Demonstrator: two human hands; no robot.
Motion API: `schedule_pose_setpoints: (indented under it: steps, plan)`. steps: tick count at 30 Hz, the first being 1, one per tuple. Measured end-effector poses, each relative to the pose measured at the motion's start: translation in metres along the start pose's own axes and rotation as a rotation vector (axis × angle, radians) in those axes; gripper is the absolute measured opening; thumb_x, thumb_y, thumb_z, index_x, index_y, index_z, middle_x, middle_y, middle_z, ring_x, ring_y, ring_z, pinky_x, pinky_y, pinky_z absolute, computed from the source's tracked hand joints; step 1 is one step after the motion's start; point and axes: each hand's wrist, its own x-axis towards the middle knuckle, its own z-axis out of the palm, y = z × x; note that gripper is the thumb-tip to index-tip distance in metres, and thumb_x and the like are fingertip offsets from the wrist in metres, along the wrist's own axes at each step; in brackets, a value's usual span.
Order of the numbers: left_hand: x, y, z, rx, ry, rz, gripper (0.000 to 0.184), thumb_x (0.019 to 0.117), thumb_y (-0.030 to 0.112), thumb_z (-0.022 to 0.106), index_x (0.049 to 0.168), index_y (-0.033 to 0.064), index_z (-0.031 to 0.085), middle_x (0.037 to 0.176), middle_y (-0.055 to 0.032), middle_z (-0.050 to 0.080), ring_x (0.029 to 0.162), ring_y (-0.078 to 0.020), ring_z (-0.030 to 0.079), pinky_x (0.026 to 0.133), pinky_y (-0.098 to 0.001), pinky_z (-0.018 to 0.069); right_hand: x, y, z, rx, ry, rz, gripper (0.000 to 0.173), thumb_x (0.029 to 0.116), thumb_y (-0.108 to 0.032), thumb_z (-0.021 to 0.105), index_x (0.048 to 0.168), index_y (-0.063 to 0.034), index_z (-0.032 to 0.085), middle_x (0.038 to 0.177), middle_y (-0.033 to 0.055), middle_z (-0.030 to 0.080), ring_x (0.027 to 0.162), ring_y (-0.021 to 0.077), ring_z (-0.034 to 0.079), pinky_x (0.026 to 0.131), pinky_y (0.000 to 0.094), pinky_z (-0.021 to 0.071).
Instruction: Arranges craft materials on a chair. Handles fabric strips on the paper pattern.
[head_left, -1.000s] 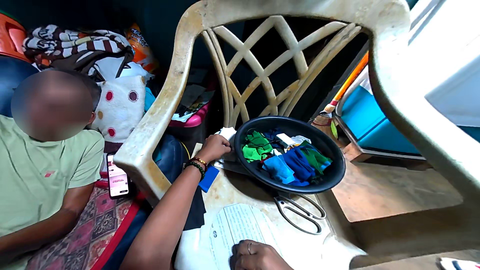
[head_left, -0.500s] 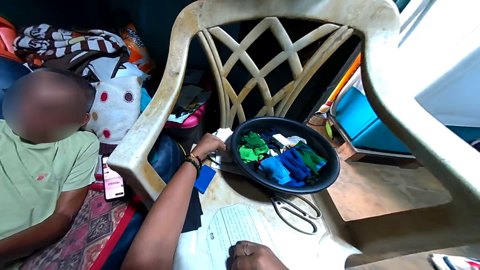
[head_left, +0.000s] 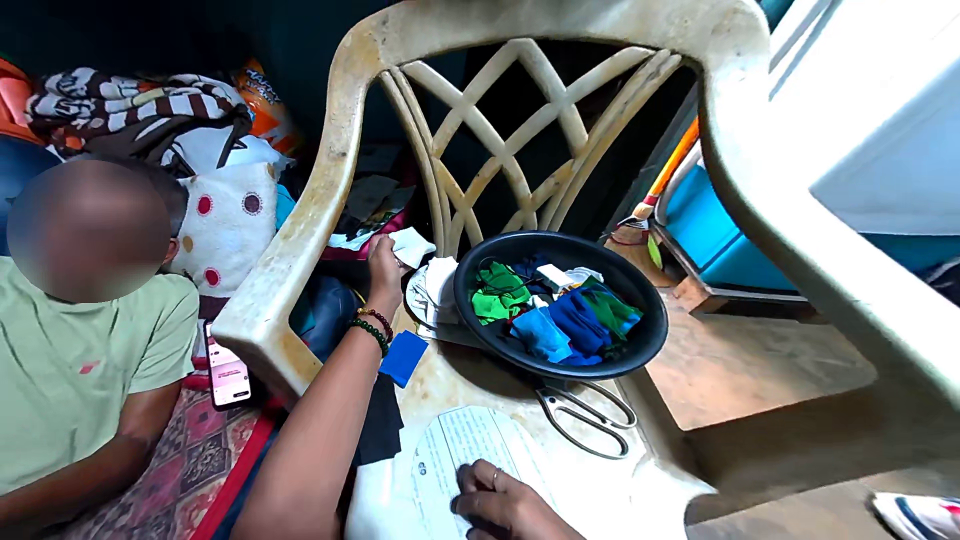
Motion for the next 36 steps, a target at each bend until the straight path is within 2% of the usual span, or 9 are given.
schedule_pose_setpoints:
  steps: [4, 9, 12, 16, 20, 23, 27, 30, 36]
  plan:
    - [-0.033, 0.016, -0.009, -0.084, -0.064, 0.092, 0.042, 0.1112, 0.025, 0.023, 0.142, 0.0058, 0.044, 0.128, -0.0158, 0.058, 0.106, -0.0233, 0.060, 0.085, -0.0446, 0.0527, -0.004, 0.009, 0.005, 0.038, 0.220, 0.040, 0.032, 0.0769, 0.009, 0.070, 0.109, 0.0096, 0.072, 0.098, 0.0241, 0.069, 0.080, 0.0290, 0.069, 0.076, 0.0382, 0.0579]
    - [-0.099, 0.007, -0.017, -0.199, -0.312, 0.046, 0.031, 0.1090, 0.015, 0.022, 0.120, 0.0068, 0.049, 0.097, -0.0023, 0.063, 0.082, -0.0096, 0.066, 0.075, -0.0309, 0.0582, -0.007, 0.017, -0.013, 0.373, 0.136, 0.240, 0.055, 0.0891, 0.000, 0.064, 0.140, 0.0044, 0.045, 0.101, 0.0067, 0.070, 0.081, 0.0106, 0.071, 0.079, 0.0294, 0.0604]
    - [-0.127, -0.021, -0.028, 0.093, -0.633, 0.209, 0.019, 0.0989, 0.009, 0.035, 0.104, 0.0050, 0.053, 0.092, 0.0005, 0.061, 0.083, -0.0052, 0.063, 0.079, -0.0282, 0.0556, -0.013, 0.015, -0.029, 0.453, -0.036, 0.253, 0.038, 0.0916, 0.000, 0.064, 0.127, 0.0054, 0.052, 0.114, 0.0085, 0.069, 0.096, 0.0089, 0.070, 0.088, 0.0269, 0.0584]
    - [-0.152, -0.044, -0.047, 0.483, -1.044, 0.499, 0.022, 0.0913, 0.004, 0.051, 0.091, -0.0067, 0.070, 0.115, -0.0176, 0.074, 0.128, -0.0278, 0.062, 0.116, -0.0445, 0.0397, -0.028, 0.022, -0.051, 0.236, -0.319, -0.087, 0.021, 0.0941, -0.012, 0.066, 0.100, 0.0062, 0.074, 0.134, 0.0180, 0.065, 0.122, 0.0183, 0.064, 0.104, 0.0302, 0.0493]
    - [-0.162, -0.066, -0.066, 0.725, -1.057, 0.727, 0.017, 0.0862, 0.004, 0.057, 0.074, 0.0000, 0.068, 0.121, -0.0169, 0.073, 0.129, -0.0341, 0.061, 0.112, -0.0492, 0.0433, -0.033, 0.026, -0.065, 0.222, -0.338, -0.098, 0.019, 0.0934, -0.011, 0.065, 0.091, 0.0047, 0.075, 0.121, 0.0137, 0.071, 0.112, 0.0131, 0.067, 0.098, 0.0256, 0.0522]
    - [-0.164, -0.073, -0.074, 0.723, -1.019, 0.727, 0.017, 0.0865, 0.001, 0.057, 0.074, -0.0009, 0.069, 0.126, -0.0223, 0.069, 0.130, -0.0339, 0.060, 0.110, -0.0420, 0.0460, -0.036, 0.029, -0.064, 0.157, -0.067, 0.043, 0.015, 0.0913, -0.013, 0.067, 0.087, 0.0013, 0.070, 0.092, 0.0042, 0.069, 0.086, 0.0011, 0.064, 0.077, 0.0164, 0.0524]
    - [-0.162, -0.075, -0.081, 0.652, -1.002, 0.651, 0.017, 0.0871, 0.001, 0.059, 0.078, -0.0017, 0.073, 0.128, -0.0251, 0.066, 0.129, -0.0317, 0.059, 0.109, -0.0383, 0.0465, -0.026, 0.038, -0.047, 0.002, 0.279, 0.182, 0.011, 0.0885, -0.010, 0.069, 0.094, -0.0009, 0.071, 0.096, 0.0037, 0.067, 0.083, 0.0008, 0.062, 0.074, 0.0161, 0.0535]
    - [-0.161, -0.074, -0.084, 0.657, -0.989, 0.603, 0.014, 0.0854, 0.003, 0.060, 0.078, -0.0014, 0.072, 0.130, -0.0258, 0.065, 0.128, -0.0313, 0.059, 0.106, -0.0377, 0.0479, -0.023, 0.037, -0.042, -0.106, 0.179, 0.190, 0.020, 0.0869, -0.009, 0.070, 0.104, -0.0003, 0.075, 0.107, 0.0125, 0.064, 0.089, 0.0124, 0.063, 0.079, 0.0261, 0.0537]
    - [-0.160, -0.069, -0.082, 0.700, -0.992, 0.496, 0.033, 0.0770, 0.022, 0.081, 0.099, -0.0009, 0.072, 0.136, -0.0237, 0.061, 0.129, -0.0322, 0.057, 0.105, -0.0426, 0.0484, -0.026, 0.032, -0.046, -0.161, 0.064, 0.121, 0.021, 0.0791, -0.013, 0.073, 0.098, -0.0051, 0.080, 0.118, 0.0174, 0.064, 0.101, 0.0195, 0.061, 0.087, 0.0324, 0.0518]
